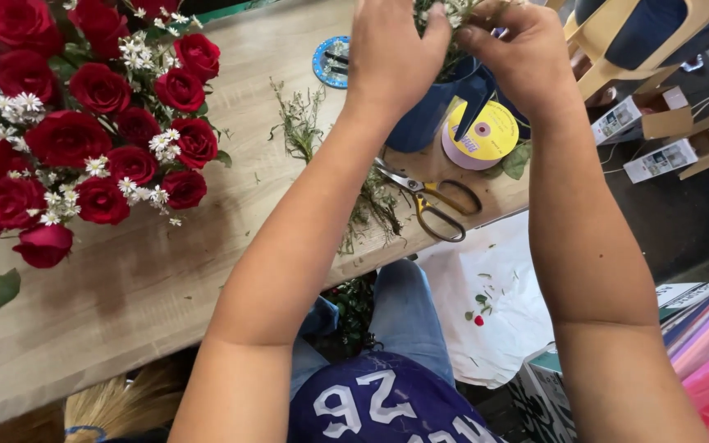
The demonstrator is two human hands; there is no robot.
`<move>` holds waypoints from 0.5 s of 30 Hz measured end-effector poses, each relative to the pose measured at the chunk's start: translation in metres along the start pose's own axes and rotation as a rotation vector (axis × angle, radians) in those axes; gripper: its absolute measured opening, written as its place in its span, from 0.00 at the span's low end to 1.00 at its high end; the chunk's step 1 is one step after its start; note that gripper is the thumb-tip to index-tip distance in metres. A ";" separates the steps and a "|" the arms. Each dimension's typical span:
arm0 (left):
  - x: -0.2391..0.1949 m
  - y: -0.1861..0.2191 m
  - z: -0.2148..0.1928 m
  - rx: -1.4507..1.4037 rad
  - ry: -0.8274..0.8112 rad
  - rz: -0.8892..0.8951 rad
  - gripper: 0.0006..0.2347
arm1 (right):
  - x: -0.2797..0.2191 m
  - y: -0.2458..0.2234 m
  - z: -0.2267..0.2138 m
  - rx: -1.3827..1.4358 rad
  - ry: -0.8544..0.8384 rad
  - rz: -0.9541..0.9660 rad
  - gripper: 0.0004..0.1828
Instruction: Trimming small white filler flowers and adding them to a red rose bouquet at a design station.
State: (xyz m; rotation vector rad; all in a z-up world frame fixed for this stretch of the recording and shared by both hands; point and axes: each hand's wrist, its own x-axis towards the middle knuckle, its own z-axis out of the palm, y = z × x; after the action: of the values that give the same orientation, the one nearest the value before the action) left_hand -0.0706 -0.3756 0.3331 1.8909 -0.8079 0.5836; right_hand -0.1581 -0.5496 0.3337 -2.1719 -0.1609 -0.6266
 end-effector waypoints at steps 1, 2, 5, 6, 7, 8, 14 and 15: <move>-0.003 0.004 -0.005 -0.119 0.005 0.044 0.09 | 0.000 -0.002 0.001 0.001 -0.048 -0.030 0.03; -0.003 0.006 -0.004 -0.116 0.005 0.041 0.09 | 0.000 -0.001 0.003 0.005 -0.051 -0.029 0.03; -0.002 0.003 0.000 -0.121 -0.158 -0.096 0.13 | 0.001 -0.002 0.009 -0.077 -0.064 -0.166 0.05; -0.002 -0.002 0.005 -0.140 -0.118 -0.110 0.11 | 0.001 -0.005 0.010 -0.134 -0.058 -0.150 0.04; -0.001 -0.008 0.009 -0.160 -0.077 -0.124 0.09 | 0.001 -0.008 0.010 -0.191 -0.052 -0.134 0.07; 0.000 -0.007 0.005 -0.157 -0.078 -0.126 0.09 | -0.002 -0.016 0.009 -0.188 -0.054 -0.134 0.07; 0.002 -0.016 -0.020 -0.391 0.020 -0.266 0.11 | -0.029 -0.062 -0.010 -0.022 0.059 0.050 0.16; 0.002 -0.015 -0.023 -0.398 0.030 -0.259 0.11 | -0.037 -0.070 -0.013 -0.001 0.074 0.028 0.15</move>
State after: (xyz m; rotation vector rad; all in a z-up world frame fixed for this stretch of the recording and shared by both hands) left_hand -0.0592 -0.3506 0.3358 1.5806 -0.5950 0.2654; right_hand -0.2176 -0.5112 0.3717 -2.1452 -0.0909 -0.6906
